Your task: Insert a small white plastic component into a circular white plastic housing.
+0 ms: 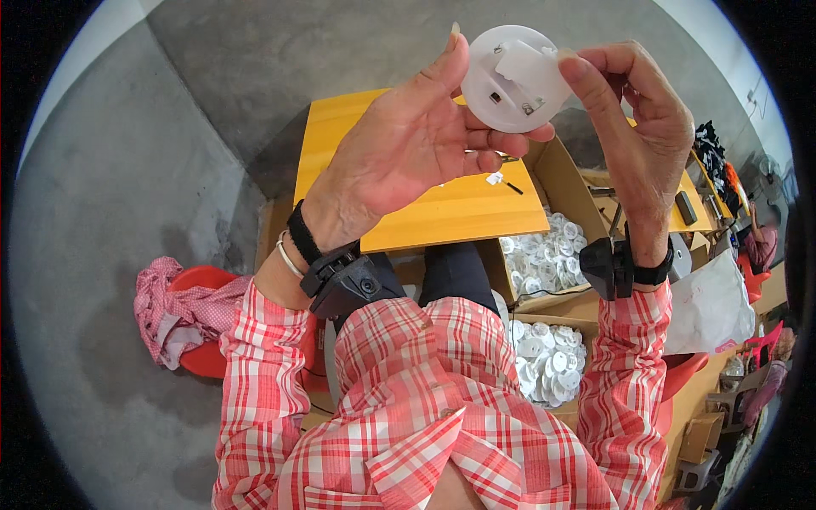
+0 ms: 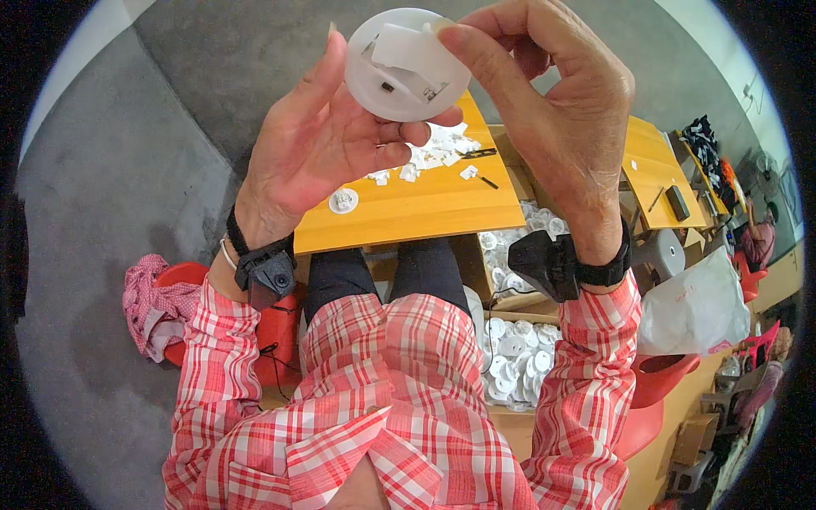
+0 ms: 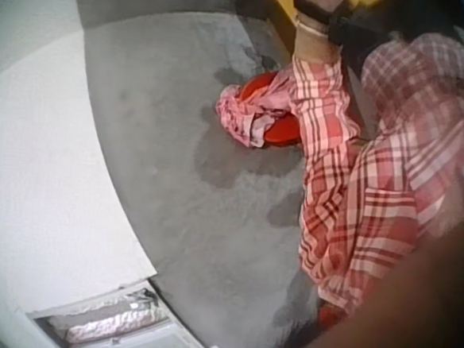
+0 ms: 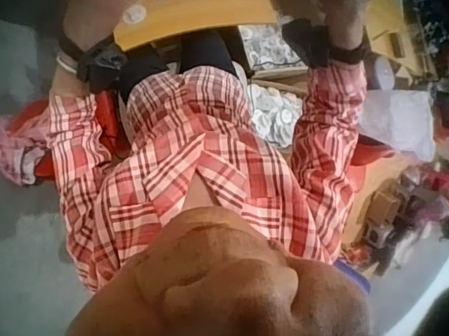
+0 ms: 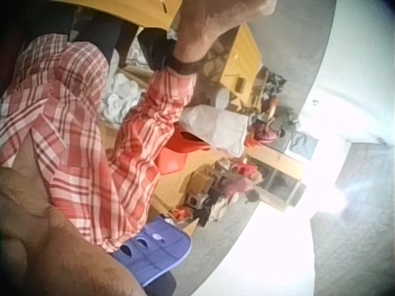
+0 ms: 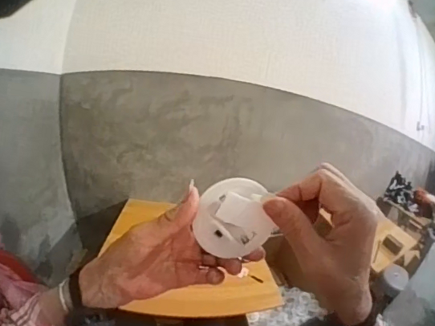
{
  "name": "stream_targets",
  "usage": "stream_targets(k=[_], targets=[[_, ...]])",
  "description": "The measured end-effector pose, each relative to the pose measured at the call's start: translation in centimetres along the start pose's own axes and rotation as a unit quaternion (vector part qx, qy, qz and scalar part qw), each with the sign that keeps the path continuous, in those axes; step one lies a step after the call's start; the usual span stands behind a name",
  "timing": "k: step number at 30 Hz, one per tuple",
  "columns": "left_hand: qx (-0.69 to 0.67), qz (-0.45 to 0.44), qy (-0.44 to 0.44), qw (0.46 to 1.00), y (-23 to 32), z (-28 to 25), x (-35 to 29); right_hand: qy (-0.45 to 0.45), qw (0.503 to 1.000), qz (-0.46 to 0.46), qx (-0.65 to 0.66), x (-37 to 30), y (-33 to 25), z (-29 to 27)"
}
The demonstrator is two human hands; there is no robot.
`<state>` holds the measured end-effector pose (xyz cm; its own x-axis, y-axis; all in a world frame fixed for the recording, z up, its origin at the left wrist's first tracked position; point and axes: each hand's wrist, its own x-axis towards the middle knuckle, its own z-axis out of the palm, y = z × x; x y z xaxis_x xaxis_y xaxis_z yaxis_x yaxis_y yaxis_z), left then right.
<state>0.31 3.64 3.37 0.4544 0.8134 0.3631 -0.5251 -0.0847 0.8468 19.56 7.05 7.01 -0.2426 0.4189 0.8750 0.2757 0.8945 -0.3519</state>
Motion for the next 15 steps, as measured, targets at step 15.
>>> stream_targets(k=[15], targets=[[-0.041, 0.034, -0.056, 0.997, 0.0, -0.1, -0.9, 0.014, 0.989, -0.145, -0.039, -0.3, -0.6, 0.5]])
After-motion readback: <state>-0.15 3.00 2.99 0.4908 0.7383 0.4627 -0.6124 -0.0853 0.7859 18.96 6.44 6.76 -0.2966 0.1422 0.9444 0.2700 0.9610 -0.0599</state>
